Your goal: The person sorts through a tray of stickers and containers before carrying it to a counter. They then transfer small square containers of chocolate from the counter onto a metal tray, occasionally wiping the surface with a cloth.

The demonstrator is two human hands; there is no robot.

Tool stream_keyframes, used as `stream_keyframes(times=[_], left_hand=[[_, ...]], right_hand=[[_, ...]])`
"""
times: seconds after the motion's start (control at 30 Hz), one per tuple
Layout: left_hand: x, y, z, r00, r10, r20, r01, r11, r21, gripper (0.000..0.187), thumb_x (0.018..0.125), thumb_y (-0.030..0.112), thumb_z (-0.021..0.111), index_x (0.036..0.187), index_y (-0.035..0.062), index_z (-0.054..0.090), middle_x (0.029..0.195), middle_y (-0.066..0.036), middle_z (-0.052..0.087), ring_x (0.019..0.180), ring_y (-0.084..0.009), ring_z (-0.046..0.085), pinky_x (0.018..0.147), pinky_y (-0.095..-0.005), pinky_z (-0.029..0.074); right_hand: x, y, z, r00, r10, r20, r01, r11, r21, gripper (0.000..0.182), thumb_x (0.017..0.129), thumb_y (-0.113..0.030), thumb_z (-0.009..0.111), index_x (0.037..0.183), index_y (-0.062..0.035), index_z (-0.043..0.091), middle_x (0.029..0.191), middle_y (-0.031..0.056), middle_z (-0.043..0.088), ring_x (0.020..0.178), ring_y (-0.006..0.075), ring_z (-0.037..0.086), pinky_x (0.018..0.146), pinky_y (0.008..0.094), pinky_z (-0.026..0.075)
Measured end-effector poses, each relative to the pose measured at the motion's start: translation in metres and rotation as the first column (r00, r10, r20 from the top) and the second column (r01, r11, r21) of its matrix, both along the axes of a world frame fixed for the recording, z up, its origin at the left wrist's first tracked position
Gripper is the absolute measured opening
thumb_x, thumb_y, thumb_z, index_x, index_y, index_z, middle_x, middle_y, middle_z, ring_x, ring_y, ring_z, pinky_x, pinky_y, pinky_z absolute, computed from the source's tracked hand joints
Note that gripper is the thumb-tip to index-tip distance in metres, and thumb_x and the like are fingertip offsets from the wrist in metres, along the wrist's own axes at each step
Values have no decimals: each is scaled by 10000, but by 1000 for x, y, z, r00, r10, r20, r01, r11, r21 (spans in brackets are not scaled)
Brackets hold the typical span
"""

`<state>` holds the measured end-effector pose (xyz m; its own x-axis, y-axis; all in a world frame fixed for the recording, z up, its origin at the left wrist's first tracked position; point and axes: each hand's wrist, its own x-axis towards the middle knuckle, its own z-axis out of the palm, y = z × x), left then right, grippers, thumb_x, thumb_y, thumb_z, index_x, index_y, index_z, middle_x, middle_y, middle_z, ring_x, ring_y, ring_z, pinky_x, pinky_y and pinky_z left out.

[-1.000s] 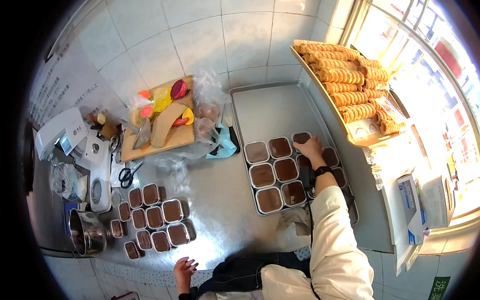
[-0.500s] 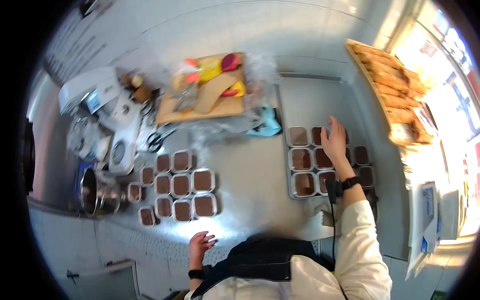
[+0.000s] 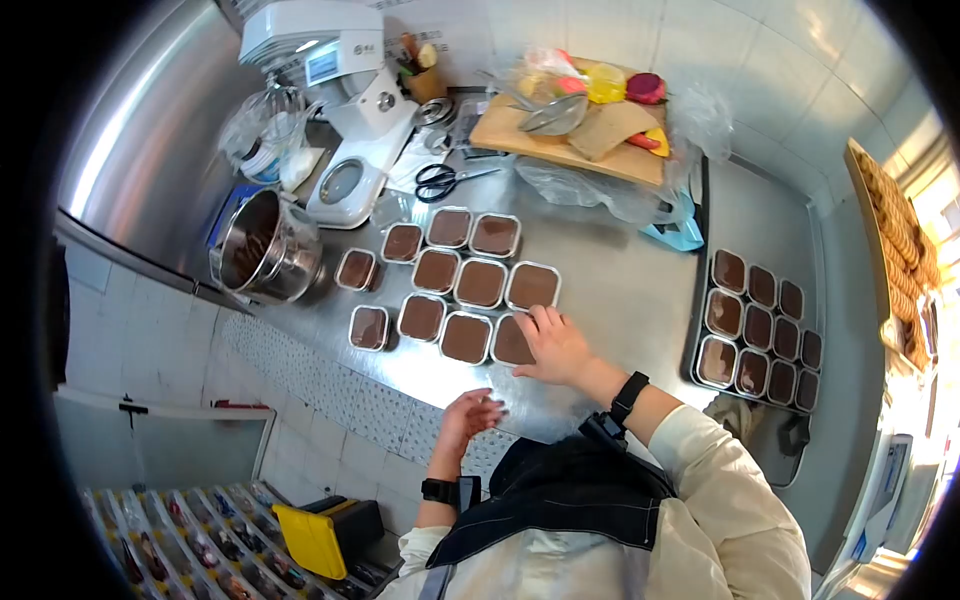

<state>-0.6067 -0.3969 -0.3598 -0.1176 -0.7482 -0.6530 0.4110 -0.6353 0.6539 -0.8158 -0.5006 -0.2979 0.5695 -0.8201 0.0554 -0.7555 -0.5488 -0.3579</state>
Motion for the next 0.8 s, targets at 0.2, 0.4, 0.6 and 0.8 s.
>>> stream_keyframes(times=[0.2, 0.4, 0.6, 0.8], left_hand=[[24, -20, -2, 933, 356, 57, -349, 931, -107, 374, 898, 273, 489, 1141, 33, 338, 979, -178, 544, 781, -221, 589, 701, -327, 523], [20, -55, -19, 943, 221, 250, -215, 975, -53, 483, 831, 328, 599, 1114, 39, 335, 925, -147, 507, 731, -231, 570, 662, -365, 537], [24, -74, -48, 933, 291, 212, -289, 956, -40, 367, 808, 247, 622, 1026, 46, 407, 992, -120, 474, 866, -225, 543, 742, -357, 509], [2, -46, 10, 940, 302, 161, -271, 944, -188, 204, 836, 214, 601, 956, 82, 502, 920, -53, 549, 867, -164, 537, 767, -300, 483]], right_hand=[[10, 6, 0, 991, -112, -69, 117, 991, 65, 884, 552, -397, 736, 1209, 58, 359, 1093, 185, 423, 1050, 321, 419, 881, 411, 376], [-36, 20, -7, 991, -99, -87, 107, 991, 85, 773, 569, -373, 712, 1112, 80, 399, 1056, 200, 445, 1030, 336, 438, 893, 400, 386], [-74, 44, -10, 959, -284, -19, 280, 928, 248, 1004, 568, -337, 739, 1324, 8, 176, 1092, 228, 486, 1055, 345, 477, 928, 445, 331], [-121, 57, -5, 855, -509, 102, 469, 842, 267, 980, 567, -375, 735, 1320, -17, 219, 1118, 225, 477, 1051, 360, 476, 927, 452, 329]])
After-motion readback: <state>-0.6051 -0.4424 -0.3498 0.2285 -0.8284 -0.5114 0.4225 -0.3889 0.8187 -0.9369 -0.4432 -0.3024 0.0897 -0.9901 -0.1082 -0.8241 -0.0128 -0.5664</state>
